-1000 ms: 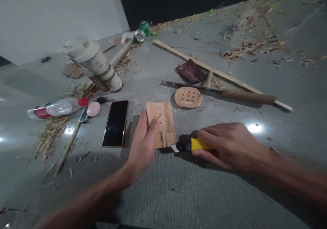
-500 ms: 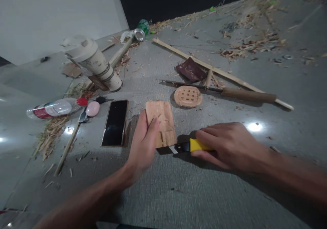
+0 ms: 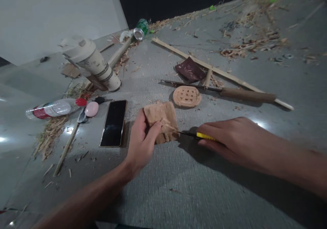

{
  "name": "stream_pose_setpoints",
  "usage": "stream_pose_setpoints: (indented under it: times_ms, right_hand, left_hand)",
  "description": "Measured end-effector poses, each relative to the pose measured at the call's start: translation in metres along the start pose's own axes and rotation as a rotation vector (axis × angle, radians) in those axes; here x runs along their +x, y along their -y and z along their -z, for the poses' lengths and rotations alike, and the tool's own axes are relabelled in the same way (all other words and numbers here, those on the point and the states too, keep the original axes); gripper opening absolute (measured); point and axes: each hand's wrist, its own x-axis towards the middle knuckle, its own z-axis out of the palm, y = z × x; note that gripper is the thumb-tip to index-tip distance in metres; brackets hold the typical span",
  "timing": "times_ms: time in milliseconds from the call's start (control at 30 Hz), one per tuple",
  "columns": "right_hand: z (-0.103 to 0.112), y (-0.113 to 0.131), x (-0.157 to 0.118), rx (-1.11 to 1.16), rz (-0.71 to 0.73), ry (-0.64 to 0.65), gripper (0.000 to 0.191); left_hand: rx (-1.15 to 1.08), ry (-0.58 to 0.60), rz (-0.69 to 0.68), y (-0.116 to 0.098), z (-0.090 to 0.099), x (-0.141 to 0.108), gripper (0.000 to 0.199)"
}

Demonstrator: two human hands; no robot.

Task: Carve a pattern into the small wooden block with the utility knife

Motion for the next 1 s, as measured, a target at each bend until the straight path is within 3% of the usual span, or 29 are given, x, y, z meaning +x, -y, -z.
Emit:
stream_pose_setpoints:
  times_ms: [233, 367, 500, 667, 1000]
  right_hand:
    - [0.005, 0.004, -0.001, -0.11, 0.115, 0.113, 0.016]
    - [0.008, 0.005, -0.001, -0.155, 0.163, 0.07, 0.019]
    - [-0.001, 0.005, -0.002, -0.209, 0.141, -0.004, 0.025]
    - [-0.014, 0.011, -0.001, -0.321, 0.111, -0.043, 0.012]
    - [-0.017, 0.023, 0.002, -0.41, 0.01, 0.041, 0.006]
  left_hand:
    - [0.147, -0.08, -0.234, 0.004, 0.002, -0.003, 0.021]
    - [0.213, -0.109, -0.338, 0.006, 0.004, -0.005, 0.022]
    - [0.216, -0.116, -0.357, 0.007, 0.004, -0.005, 0.021]
    - [0.222, -0.103, -0.366, 0.002, 0.004, -0.006, 0.018]
    - [0.197, 0.002, -0.313, 0.0, 0.01, 0.001, 0.016]
